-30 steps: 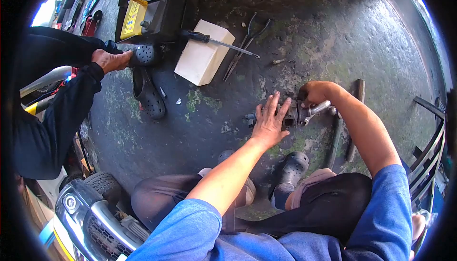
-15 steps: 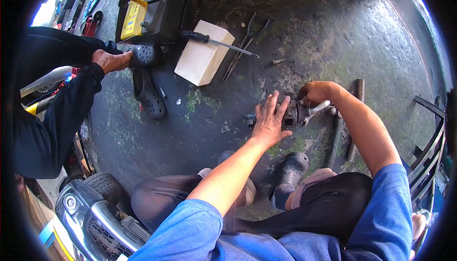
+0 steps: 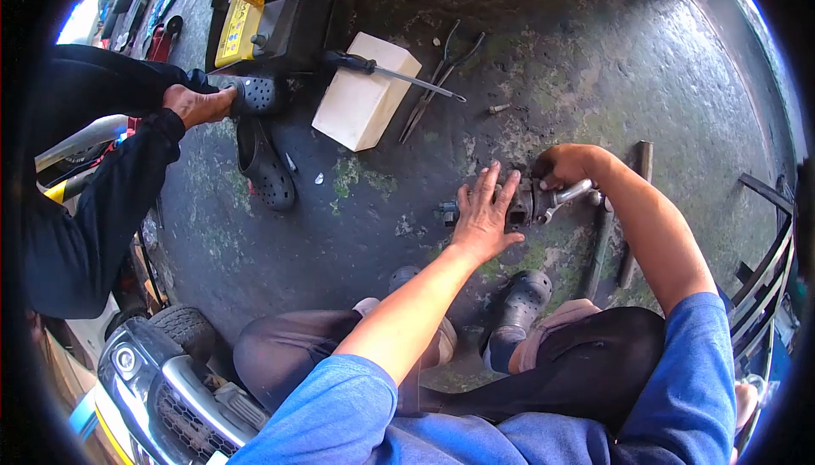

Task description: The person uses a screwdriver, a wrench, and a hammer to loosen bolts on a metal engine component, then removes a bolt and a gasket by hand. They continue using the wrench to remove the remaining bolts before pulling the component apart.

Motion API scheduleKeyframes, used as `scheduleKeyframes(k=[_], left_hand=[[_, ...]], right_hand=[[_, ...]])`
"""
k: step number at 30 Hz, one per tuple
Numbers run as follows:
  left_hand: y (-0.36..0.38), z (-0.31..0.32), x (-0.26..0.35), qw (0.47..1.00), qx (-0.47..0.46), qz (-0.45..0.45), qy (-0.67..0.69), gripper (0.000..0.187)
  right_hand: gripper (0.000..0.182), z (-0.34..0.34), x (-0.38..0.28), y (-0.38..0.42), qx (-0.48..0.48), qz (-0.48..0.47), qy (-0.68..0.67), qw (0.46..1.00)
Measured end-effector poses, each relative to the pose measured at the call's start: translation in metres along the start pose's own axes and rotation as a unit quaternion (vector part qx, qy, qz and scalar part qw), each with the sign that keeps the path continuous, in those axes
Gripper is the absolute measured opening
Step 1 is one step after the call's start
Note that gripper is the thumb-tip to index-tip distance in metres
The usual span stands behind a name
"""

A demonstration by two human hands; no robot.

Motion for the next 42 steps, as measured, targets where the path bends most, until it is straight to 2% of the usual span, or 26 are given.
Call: scheduleKeyframes(k=[1,10,13,16,19,22,25,28,31,34,37,40,42], left_hand=[[0.000,0.000,0.000,1.000,-0.001,0.000,-0.001,0.133],[-0.001,-0.002,0.001,1.000,-0.008,-0.005,-0.001,0.133],[-0.001,-0.001,0.001,1.000,-0.006,-0.007,0.005,0.133],[-0.002,-0.002,-0.001,1.000,-0.016,0.001,0.013,0.135],[-0.004,-0.002,0.001,1.000,-0.017,-0.003,0.012,0.134],[-0.003,-0.002,0.003,1.000,-0.025,-0.014,0.008,0.134],[-0.004,-0.002,0.003,0.999,-0.033,-0.015,-0.001,0.133],[-0.004,-0.001,0.005,0.999,-0.027,-0.026,-0.004,0.132],[-0.004,-0.001,0.003,1.000,-0.013,-0.014,0.006,0.132],[-0.005,0.000,0.004,1.000,-0.021,-0.022,-0.004,0.131],[-0.002,-0.001,0.004,1.000,-0.024,-0.016,0.003,0.134],[-0.004,-0.002,0.004,1.000,-0.021,-0.015,0.009,0.135],[-0.004,-0.002,0.005,1.000,-0.023,-0.018,0.002,0.135]], right_hand=[[0.034,-0.001,-0.001,0.002,-0.006,0.011,-0.028,1.000],[0.037,-0.001,0.000,-0.004,-0.026,0.002,0.089,0.996],[0.036,0.001,-0.001,-0.003,-0.004,-0.065,0.111,0.992],[0.036,-0.001,-0.001,0.002,-0.018,0.009,-0.040,0.999],[0.039,0.000,-0.001,0.001,0.002,-0.010,0.059,0.998],[0.040,0.002,0.001,0.002,0.026,-0.032,0.059,0.997],[0.039,-0.002,0.001,0.000,-0.030,0.027,0.019,0.999],[0.036,-0.002,-0.003,-0.003,0.000,-0.015,0.081,0.997],[0.033,-0.009,-0.012,0.002,-0.041,0.057,-0.020,0.997],[0.031,-0.003,0.000,-0.008,-0.041,-0.004,-0.003,0.999],[0.033,-0.005,-0.001,-0.005,-0.014,0.039,-0.001,0.999],[0.038,-0.001,0.002,-0.013,-0.030,-0.003,0.106,0.994],[0.040,-0.001,0.000,-0.006,-0.016,0.004,0.072,0.997]])
Point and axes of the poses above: each hand's wrist, its own y-axis away from the middle knuckle, its own z-axis out of the palm, x = y × z, the point moved 1 cm from there along -y, towards the middle knuckle, and after that the axes turned 4 degrees about -z, right-handed, at the moved point
